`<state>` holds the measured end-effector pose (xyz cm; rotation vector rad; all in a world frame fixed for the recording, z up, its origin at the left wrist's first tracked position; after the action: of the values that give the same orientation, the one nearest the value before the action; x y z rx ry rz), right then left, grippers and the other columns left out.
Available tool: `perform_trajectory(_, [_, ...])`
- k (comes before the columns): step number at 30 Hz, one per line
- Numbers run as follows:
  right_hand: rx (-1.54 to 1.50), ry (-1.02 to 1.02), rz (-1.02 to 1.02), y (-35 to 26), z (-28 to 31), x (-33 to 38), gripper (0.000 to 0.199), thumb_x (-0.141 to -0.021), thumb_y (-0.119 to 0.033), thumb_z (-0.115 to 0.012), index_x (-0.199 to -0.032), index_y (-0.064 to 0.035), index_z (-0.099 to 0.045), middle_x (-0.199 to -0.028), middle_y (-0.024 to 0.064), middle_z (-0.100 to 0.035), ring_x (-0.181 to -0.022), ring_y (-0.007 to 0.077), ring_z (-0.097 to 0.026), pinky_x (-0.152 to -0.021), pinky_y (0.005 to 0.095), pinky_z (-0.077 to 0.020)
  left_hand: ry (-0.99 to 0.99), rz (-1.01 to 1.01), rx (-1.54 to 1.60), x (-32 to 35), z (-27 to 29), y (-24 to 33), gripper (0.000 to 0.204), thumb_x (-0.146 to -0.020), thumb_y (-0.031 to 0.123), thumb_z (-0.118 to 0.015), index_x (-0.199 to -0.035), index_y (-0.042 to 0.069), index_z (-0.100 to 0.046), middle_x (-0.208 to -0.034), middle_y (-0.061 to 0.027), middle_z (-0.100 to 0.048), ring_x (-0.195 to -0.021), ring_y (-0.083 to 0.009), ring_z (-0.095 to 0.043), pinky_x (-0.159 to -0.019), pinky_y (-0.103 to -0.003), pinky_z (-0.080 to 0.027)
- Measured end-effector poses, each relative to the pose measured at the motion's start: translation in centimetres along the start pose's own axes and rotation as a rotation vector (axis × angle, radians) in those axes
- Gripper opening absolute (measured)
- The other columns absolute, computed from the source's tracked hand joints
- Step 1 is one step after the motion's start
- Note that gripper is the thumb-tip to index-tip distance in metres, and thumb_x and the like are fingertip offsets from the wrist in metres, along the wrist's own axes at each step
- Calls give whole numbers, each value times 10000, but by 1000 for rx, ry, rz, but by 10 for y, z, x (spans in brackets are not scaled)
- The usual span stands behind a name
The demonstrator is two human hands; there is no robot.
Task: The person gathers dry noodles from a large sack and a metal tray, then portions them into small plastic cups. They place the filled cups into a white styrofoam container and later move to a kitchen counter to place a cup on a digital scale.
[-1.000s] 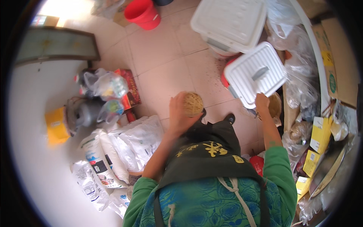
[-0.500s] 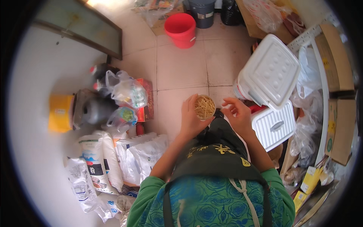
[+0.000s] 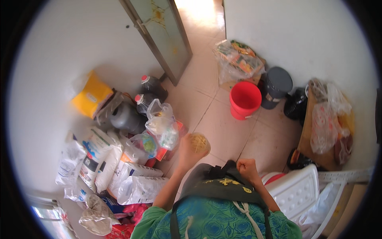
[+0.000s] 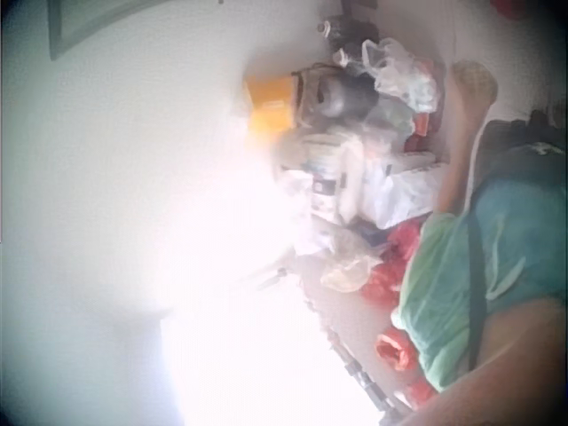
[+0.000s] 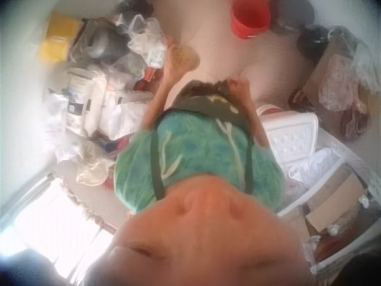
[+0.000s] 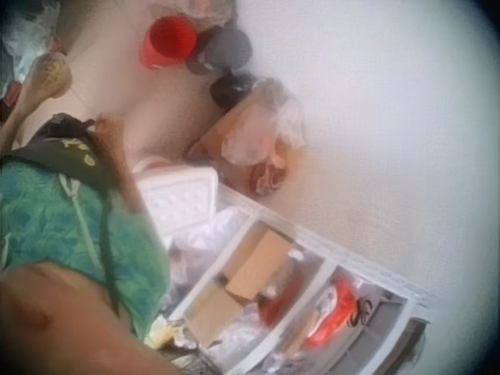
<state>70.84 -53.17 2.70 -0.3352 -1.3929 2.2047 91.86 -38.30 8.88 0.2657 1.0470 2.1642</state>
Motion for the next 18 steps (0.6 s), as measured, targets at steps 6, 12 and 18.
perform_trajectory(6, [90,-341,253,-38,-10,-153,732,-671,-407,-746,-1225,-9,-482,-1201,203,-510,-1083,351,-512,-921,406,-420,80,132,81,-63,-8,-17,875,-558,281,-834,-1244,-18,-379,-1149,-181,-472,-1106,-315,-480,-938,-392,-403])
perform_trajectory(12, [-358,-575,137,-59,-87,-311,629,-619,-137,-758,-1170,-16,-478,-1060,119,-590,-999,201,-559,-894,341,-435,106,167,207,-171,-26,-72,769,-656,356,-769,-1225,-2,-397,-1131,-199,-489,-1058,-347,-493,-903,-412,-418])
perform_trajectory(18, [-294,-670,335,-87,-128,-476,678,-585,-130,-798,-1179,-30,-487,-1057,104,-586,-1014,204,-556,-903,345,-429,27,362,248,-323,25,-137,508,-809,341,-632,-1164,6,-490,-1088,-186,-558,-1033,-318,-538,-905,-382,-422])
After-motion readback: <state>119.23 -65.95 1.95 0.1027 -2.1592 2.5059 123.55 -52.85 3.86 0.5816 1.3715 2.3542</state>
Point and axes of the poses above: each hand's wrist, its own x-axis away from the middle knuckle, its own z-axis out of the back of the hand, y = z × x, the point moved 4 cm from there along -x, towards the middle knuckle
